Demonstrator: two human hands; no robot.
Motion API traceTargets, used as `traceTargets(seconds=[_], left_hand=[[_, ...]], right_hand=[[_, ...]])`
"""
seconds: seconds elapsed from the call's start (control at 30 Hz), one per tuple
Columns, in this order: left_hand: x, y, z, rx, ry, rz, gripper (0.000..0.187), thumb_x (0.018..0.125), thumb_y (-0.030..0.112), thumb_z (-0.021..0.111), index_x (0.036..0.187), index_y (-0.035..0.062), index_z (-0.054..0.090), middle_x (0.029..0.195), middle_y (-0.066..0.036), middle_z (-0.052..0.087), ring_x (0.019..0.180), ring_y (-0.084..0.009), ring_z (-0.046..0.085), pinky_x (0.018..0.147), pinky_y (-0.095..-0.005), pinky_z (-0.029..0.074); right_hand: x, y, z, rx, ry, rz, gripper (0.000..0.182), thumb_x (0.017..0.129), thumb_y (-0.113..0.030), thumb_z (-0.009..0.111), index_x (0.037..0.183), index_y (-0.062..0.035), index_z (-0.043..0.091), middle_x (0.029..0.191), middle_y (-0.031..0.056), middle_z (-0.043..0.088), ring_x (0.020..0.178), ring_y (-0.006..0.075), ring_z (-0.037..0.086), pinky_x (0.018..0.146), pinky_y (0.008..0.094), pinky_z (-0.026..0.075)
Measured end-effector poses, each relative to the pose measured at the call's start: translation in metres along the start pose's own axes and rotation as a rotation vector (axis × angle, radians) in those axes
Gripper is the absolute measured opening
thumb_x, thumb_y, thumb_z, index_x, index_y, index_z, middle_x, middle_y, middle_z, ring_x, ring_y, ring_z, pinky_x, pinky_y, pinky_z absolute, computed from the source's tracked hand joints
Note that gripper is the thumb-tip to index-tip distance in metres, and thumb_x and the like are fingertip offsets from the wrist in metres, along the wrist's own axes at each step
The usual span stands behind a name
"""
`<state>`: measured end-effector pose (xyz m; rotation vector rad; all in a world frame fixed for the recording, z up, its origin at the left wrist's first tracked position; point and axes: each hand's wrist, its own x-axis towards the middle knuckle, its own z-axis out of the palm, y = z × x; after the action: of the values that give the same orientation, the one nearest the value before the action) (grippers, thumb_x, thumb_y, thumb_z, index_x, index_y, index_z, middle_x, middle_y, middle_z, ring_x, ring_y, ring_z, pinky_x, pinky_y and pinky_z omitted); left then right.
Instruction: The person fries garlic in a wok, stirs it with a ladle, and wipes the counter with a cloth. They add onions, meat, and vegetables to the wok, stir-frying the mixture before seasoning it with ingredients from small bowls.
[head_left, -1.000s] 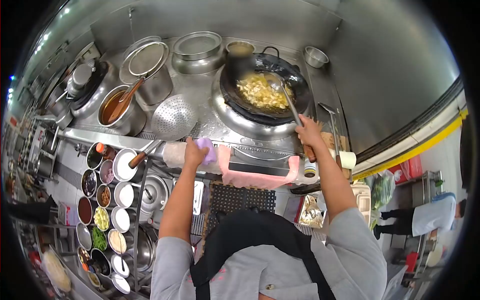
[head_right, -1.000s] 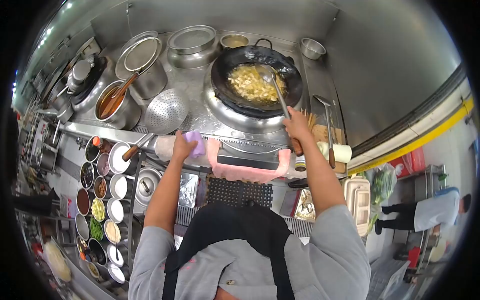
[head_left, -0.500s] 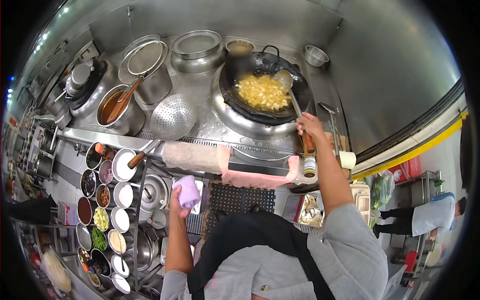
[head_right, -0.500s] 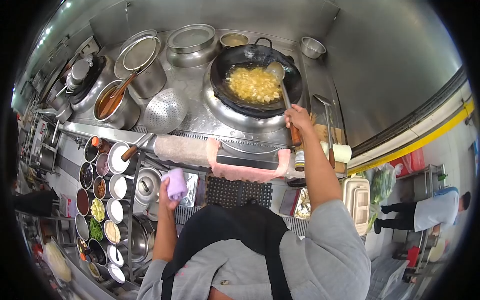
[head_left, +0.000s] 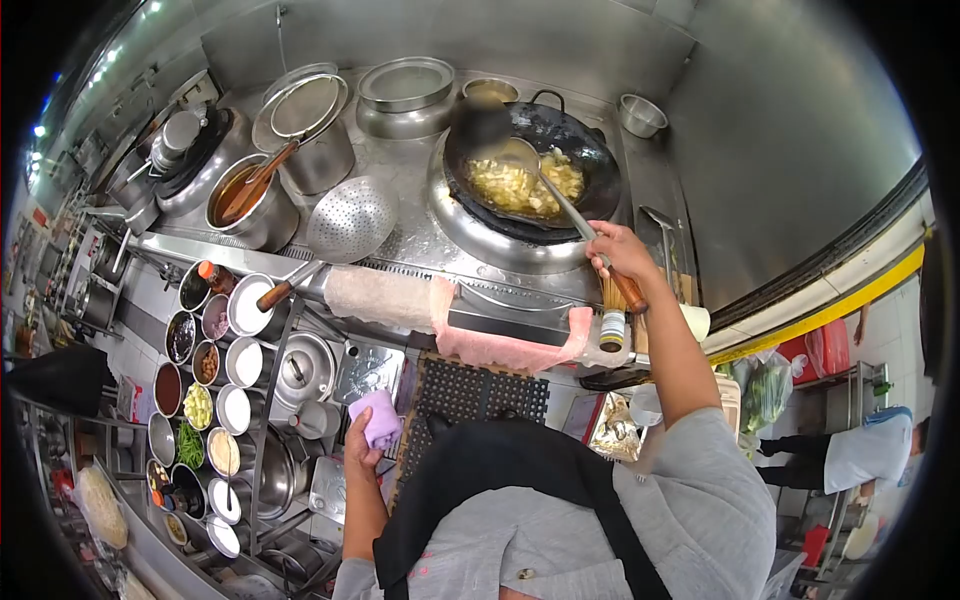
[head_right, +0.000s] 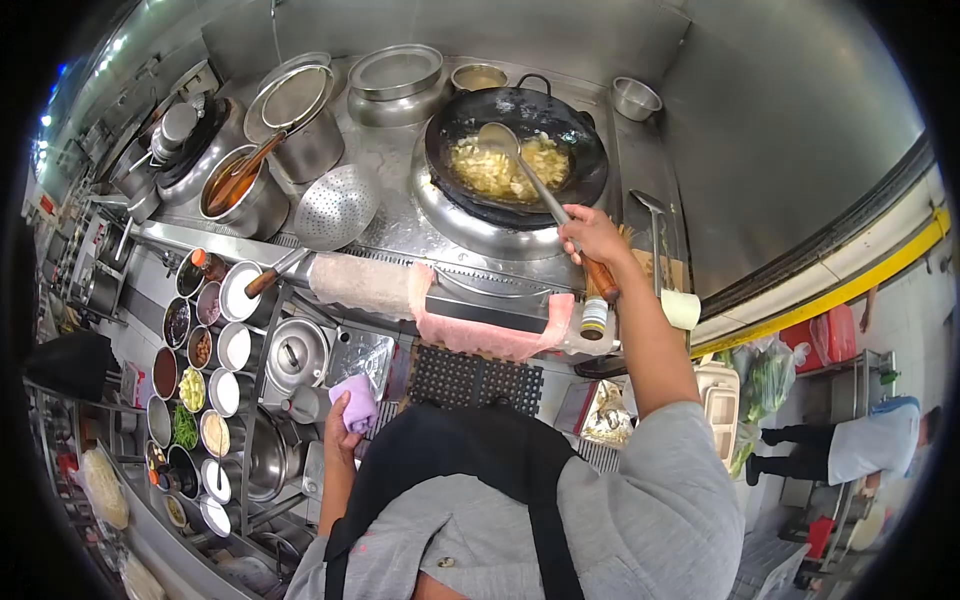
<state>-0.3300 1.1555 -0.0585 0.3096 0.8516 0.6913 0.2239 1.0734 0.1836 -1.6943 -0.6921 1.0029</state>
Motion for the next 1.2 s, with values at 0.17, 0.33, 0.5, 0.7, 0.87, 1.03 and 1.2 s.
traceTargets(seconds=[0.17, 0.33, 0.5, 0.7, 0.87, 1.03, 1.2], left_hand=[[-0.01, -0.009, 0.006, 0.004, 0.033, 0.031, 0.048, 0.085, 0.027, 0.074, 0.124, 0.0041, 0.057, 0.104, -0.01, 0.068, 0.091, -0.0252, 0.068, 0.079, -0.0402, 0.057], [-0.023, -0.024, 0.015, 0.009, 0.043, 0.059, 0.046, 0.085, 0.027, 0.073, 0.122, 0.0047, 0.058, 0.1, -0.009, 0.069, 0.089, -0.0244, 0.068, 0.078, -0.0398, 0.058], [-0.037, -0.042, 0.008, -0.022, 0.041, 0.054, 0.051, 0.085, 0.024, 0.074, 0.126, 0.0019, 0.055, 0.105, -0.011, 0.067, 0.091, -0.027, 0.068, 0.079, -0.0421, 0.058], [-0.052, -0.062, 0.009, -0.026, 0.093, 0.089, 0.049, 0.085, 0.024, 0.074, 0.125, 0.0018, 0.055, 0.107, -0.012, 0.068, 0.092, -0.0273, 0.068, 0.08, -0.0424, 0.058], [-0.06, -0.063, 0.01, -0.018, 0.147, 0.106, 0.047, 0.085, 0.024, 0.074, 0.123, 0.0027, 0.057, 0.107, -0.012, 0.068, 0.092, -0.0272, 0.068, 0.08, -0.043, 0.058], [-0.056, -0.052, 0.011, -0.032, 0.082, 0.08, 0.047, 0.085, 0.023, 0.074, 0.124, 0.0026, 0.056, 0.106, -0.012, 0.068, 0.091, -0.0261, 0.068, 0.08, -0.0422, 0.059], [-0.047, -0.043, 0.04, 0.049, 0.07, 0.088, 0.049, 0.084, 0.024, 0.075, 0.124, 0.0021, 0.056, 0.105, -0.012, 0.068, 0.092, -0.0256, 0.069, 0.08, -0.0412, 0.059]], right_hand=[[-0.022, 0.003, -0.014, -0.323, -0.058, -0.078, 0.058, 0.084, -0.003, 0.057, 0.141, 0.0014, 0.047, 0.074, 0.0038, 0.06, 0.054, 0.0087, 0.055, 0.044, 0.0264, 0.044], [-0.011, 0.016, -0.038, -0.657, 0.051, -0.12, 0.061, 0.081, -0.009, 0.059, 0.14, 0.0009, 0.05, 0.06, 0.0066, 0.059, 0.049, 0.0144, 0.059, 0.046, 0.0308, 0.049], [0.054, 0.031, -0.042, -0.458, 0.177, -0.166, 0.041, 0.081, -0.008, 0.059, 0.121, 0.004, 0.06, 0.06, 0.0086, 0.06, 0.047, 0.0176, 0.057, 0.046, 0.0328, 0.048], [0.103, 0.03, -0.026, 0.306, -0.058, 0.038, 0.004, 0.091, -0.005, 0.058, 0.09, -0.0015, 0.056, 0.072, 0.0082, 0.06, 0.052, 0.0144, 0.054, 0.043, 0.0286, 0.043], [0.042, 0.03, -0.046, 0.232, -0.133, 0.062, 0.025, 0.093, -0.004, 0.055, 0.116, 0.0029, 0.054, 0.075, 0.0075, 0.059, 0.055, 0.0102, 0.053, 0.043, 0.0248, 0.042], [0.032, 0.037, -0.071, 0.01, -0.033, 0.027, 0.052, 0.09, -0.004, 0.056, 0.139, 0.0051, 0.043, 0.074, 0.0064, 0.059, 0.053, 0.0105, 0.052, 0.043, 0.0259, 0.043], [0.047, 0.034, -0.051, -0.378, 0.074, -0.102, 0.06, 0.084, -0.008, 0.058, 0.141, 0.0057, 0.045, 0.076, 0.0122, 0.063, 0.053, 0.0148, 0.058, 0.046, 0.0324, 0.048]])
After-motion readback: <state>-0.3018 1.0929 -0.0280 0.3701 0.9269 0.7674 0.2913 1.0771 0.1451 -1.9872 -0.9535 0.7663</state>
